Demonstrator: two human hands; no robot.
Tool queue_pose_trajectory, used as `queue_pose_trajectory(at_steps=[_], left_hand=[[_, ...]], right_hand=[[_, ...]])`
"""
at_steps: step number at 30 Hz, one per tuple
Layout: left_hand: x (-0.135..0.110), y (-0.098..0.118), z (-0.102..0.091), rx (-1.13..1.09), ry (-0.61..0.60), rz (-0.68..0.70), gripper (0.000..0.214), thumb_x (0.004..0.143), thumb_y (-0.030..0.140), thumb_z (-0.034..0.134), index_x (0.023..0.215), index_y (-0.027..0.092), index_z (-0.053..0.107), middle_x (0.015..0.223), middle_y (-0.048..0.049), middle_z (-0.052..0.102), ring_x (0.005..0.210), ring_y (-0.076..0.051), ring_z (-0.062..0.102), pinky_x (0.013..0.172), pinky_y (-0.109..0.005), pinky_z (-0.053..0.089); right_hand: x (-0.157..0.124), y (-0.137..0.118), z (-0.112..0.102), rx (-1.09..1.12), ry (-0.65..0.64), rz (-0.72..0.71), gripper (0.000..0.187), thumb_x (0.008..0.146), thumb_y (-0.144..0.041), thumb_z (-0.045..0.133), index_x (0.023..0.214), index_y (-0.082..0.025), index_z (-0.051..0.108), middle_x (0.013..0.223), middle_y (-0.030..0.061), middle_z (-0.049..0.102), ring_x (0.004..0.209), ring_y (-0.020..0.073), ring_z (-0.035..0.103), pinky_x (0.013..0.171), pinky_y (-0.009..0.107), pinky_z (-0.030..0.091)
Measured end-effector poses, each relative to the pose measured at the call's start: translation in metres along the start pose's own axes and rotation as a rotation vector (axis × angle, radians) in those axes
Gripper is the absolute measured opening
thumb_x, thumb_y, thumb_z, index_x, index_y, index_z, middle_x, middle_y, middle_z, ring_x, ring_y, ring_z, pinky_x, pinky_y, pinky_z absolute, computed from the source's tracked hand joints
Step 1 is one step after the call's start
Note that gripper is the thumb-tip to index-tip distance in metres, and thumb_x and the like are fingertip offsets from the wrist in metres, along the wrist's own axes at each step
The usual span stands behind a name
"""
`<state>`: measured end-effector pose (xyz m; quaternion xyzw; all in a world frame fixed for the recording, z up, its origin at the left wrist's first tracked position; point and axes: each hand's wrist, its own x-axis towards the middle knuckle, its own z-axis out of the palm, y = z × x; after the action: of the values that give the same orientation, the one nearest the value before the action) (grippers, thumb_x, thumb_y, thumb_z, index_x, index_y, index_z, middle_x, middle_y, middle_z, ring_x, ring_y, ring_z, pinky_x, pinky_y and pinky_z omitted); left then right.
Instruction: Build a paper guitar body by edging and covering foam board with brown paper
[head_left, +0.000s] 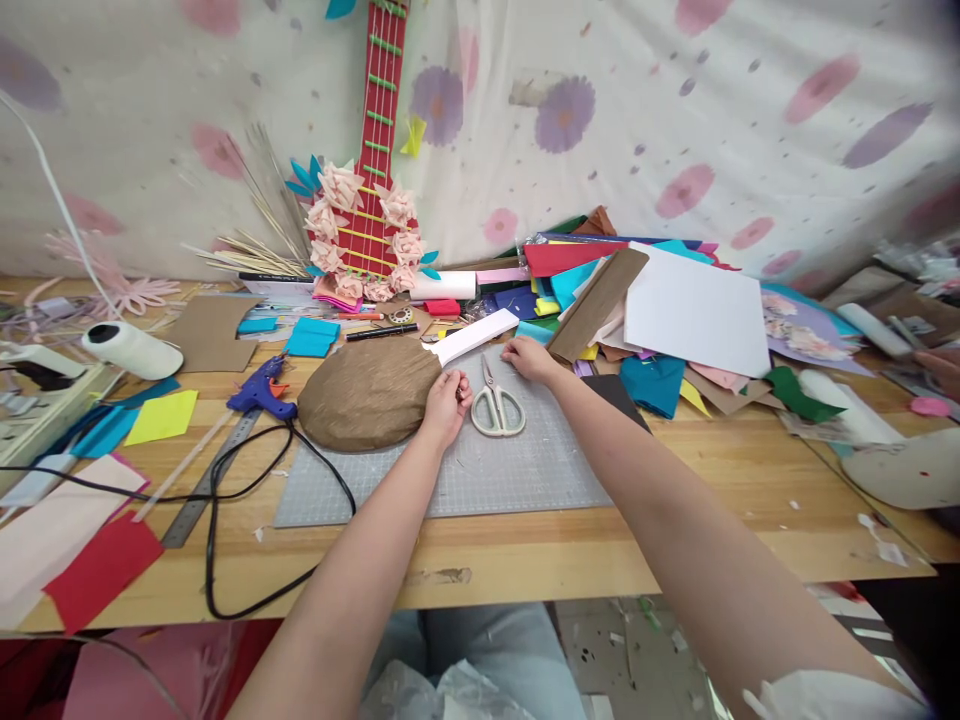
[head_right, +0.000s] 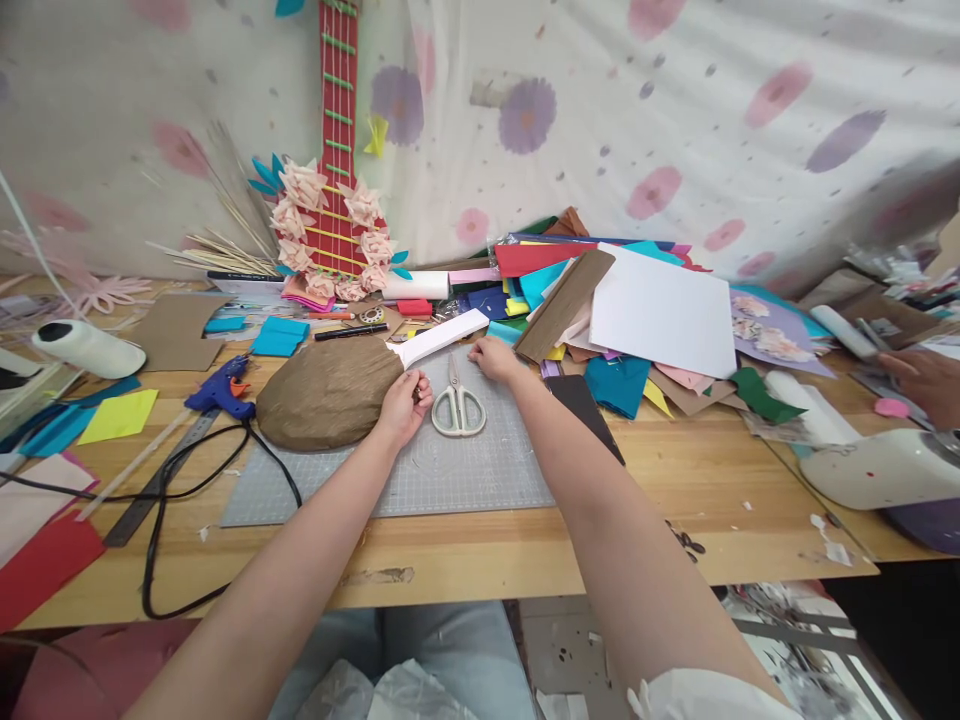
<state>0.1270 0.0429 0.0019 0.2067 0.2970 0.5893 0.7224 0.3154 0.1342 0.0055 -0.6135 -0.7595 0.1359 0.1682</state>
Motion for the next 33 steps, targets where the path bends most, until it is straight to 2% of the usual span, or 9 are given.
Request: queue_pose_trajectory(at_steps=[4, 9, 12, 16, 21, 26, 28, 30, 33], left_hand=[[0.000, 0.001, 0.000, -0.028, 0.006, -0.002, 0.017, 0.083, 0.020, 0.056, 0.069, 0.014, 0.049, 0.056, 0.0047, 0.042, 0.044, -0.002, 0.035, 0.041, -0.014, 0.024], [-0.002, 0.003, 0.003, -0.043, 0.012, -0.006, 0.018, 0.083, 0.019, 0.057, 0.068, 0.014, 0.047, 0.057, 0.0050, 0.042, 0.045, -0.002, 0.035, 0.042, -0.013, 0.024], [-0.004, 0.003, 0.004, -0.038, 0.015, -0.004, 0.019, 0.083, 0.020, 0.057, 0.068, 0.015, 0.047, 0.057, 0.0052, 0.041, 0.045, -0.002, 0.035, 0.042, -0.013, 0.024], [-0.004, 0.003, 0.004, -0.030, 0.023, 0.002, 0.019, 0.083, 0.019, 0.056, 0.068, 0.014, 0.047, 0.056, 0.0052, 0.041, 0.045, -0.002, 0.035, 0.042, -0.013, 0.024], [-0.003, 0.003, 0.004, -0.035, 0.023, 0.012, 0.018, 0.084, 0.017, 0.054, 0.068, 0.014, 0.047, 0.056, 0.0049, 0.042, 0.045, -0.002, 0.035, 0.042, -0.013, 0.025], [-0.003, 0.003, 0.003, -0.053, 0.014, 0.006, 0.017, 0.084, 0.015, 0.053, 0.068, 0.014, 0.047, 0.057, 0.0047, 0.042, 0.045, -0.002, 0.036, 0.042, -0.013, 0.025], [-0.002, 0.003, 0.002, -0.048, 0.015, 0.007, 0.018, 0.082, 0.018, 0.057, 0.068, 0.014, 0.047, 0.057, 0.0049, 0.042, 0.045, -0.002, 0.036, 0.042, -0.013, 0.026], [-0.002, 0.003, 0.002, -0.043, 0.017, 0.011, 0.018, 0.082, 0.019, 0.058, 0.068, 0.014, 0.047, 0.057, 0.0051, 0.042, 0.046, -0.002, 0.036, 0.042, -0.013, 0.026], [-0.003, 0.003, 0.003, -0.043, 0.020, 0.012, 0.018, 0.082, 0.019, 0.058, 0.068, 0.014, 0.047, 0.057, 0.0050, 0.042, 0.046, -0.002, 0.036, 0.042, -0.013, 0.026]], right_hand=[[0.001, 0.002, -0.003, 0.032, -0.001, 0.080, 0.020, 0.086, -0.025, 0.045, 0.084, -0.013, 0.060, 0.080, 0.0060, 0.064, 0.069, 0.0147, 0.053, 0.063, 0.025, 0.039], [-0.001, 0.002, 0.000, 0.042, 0.004, 0.052, 0.006, 0.075, -0.022, 0.060, 0.077, -0.016, 0.060, 0.082, 0.0054, 0.063, 0.076, 0.0157, 0.053, 0.070, 0.025, 0.040], [0.000, -0.001, 0.005, 0.046, 0.041, 0.040, 0.007, 0.072, -0.019, 0.062, 0.067, -0.017, 0.058, 0.084, 0.0080, 0.063, 0.083, 0.0182, 0.053, 0.077, 0.027, 0.039], [0.005, -0.002, 0.008, 0.119, 0.036, 0.104, 0.013, 0.077, -0.022, 0.056, 0.065, -0.017, 0.055, 0.073, 0.0062, 0.061, 0.071, 0.0161, 0.052, 0.067, 0.026, 0.039], [0.002, -0.002, 0.002, 0.290, 0.004, 0.122, 0.019, 0.080, -0.033, 0.050, 0.071, -0.016, 0.054, 0.065, -0.0001, 0.055, 0.058, 0.0105, 0.045, 0.056, 0.023, 0.036], [-0.004, 0.002, -0.006, 0.665, 0.038, 0.056, 0.026, 0.072, -0.043, 0.056, 0.071, -0.017, 0.052, 0.064, -0.0031, 0.050, 0.057, 0.0085, 0.040, 0.057, 0.022, 0.034], [-0.004, 0.004, -0.007, 0.562, 0.056, 0.090, 0.022, 0.070, -0.038, 0.059, 0.069, -0.017, 0.053, 0.065, -0.0024, 0.052, 0.059, 0.0094, 0.042, 0.059, 0.023, 0.035], [-0.002, 0.005, -0.005, 0.364, 0.026, 0.116, 0.015, 0.069, -0.031, 0.061, 0.067, -0.017, 0.055, 0.066, -0.0008, 0.055, 0.063, 0.0115, 0.046, 0.061, 0.024, 0.035], [-0.001, 0.005, 0.001, 0.119, 0.026, 0.074, 0.009, 0.069, -0.024, 0.062, 0.067, -0.017, 0.058, 0.073, 0.0031, 0.059, 0.074, 0.0158, 0.051, 0.068, 0.026, 0.037]])
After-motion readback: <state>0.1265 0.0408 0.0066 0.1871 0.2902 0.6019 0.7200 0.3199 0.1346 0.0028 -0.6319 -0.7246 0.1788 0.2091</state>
